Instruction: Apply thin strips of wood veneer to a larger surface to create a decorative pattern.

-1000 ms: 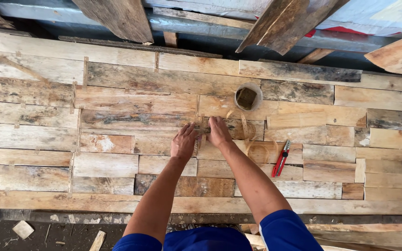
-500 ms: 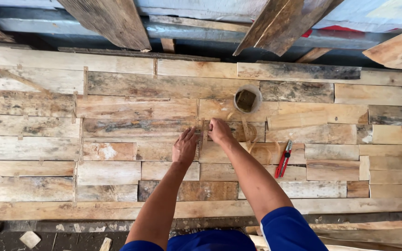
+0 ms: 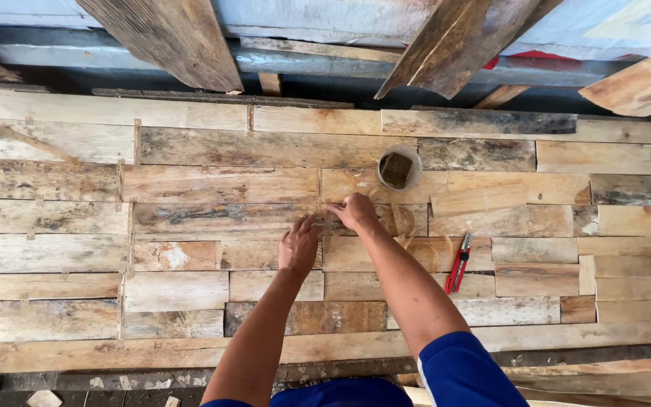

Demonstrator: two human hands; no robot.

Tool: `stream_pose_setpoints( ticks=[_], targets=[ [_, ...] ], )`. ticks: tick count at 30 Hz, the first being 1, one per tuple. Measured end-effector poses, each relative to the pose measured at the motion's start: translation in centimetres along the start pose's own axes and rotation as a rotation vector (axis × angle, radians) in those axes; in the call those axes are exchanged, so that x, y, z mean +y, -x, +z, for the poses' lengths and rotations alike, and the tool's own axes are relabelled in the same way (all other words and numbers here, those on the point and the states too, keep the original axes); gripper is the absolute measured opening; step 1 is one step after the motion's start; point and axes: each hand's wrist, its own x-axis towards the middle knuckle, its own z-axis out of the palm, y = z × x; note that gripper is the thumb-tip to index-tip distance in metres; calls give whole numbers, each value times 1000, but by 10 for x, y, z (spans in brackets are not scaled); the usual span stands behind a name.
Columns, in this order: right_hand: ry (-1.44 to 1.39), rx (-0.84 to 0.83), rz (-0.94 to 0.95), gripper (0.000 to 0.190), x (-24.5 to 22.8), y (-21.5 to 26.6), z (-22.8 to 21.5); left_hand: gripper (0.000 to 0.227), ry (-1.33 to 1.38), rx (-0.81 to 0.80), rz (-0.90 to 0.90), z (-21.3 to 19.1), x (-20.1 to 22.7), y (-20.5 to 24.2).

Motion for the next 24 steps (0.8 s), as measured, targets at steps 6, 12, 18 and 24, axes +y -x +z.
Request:
stream_pose_setpoints(
  ticks=[6,12,18,24],
  targets=[
    [10,74,-63,72,15,-17,23,18,57,31,-12,-11,4,0],
    [66,66,-5,77,9,-27,19,22,21,33,4,-1,-1,0],
    [26,20,62,75,10,-27,19,24,12,-9,-3,-3,1,1],
    [68,71,59,84,2,-24,12,24,26,38,16,9,-4,0]
  ],
)
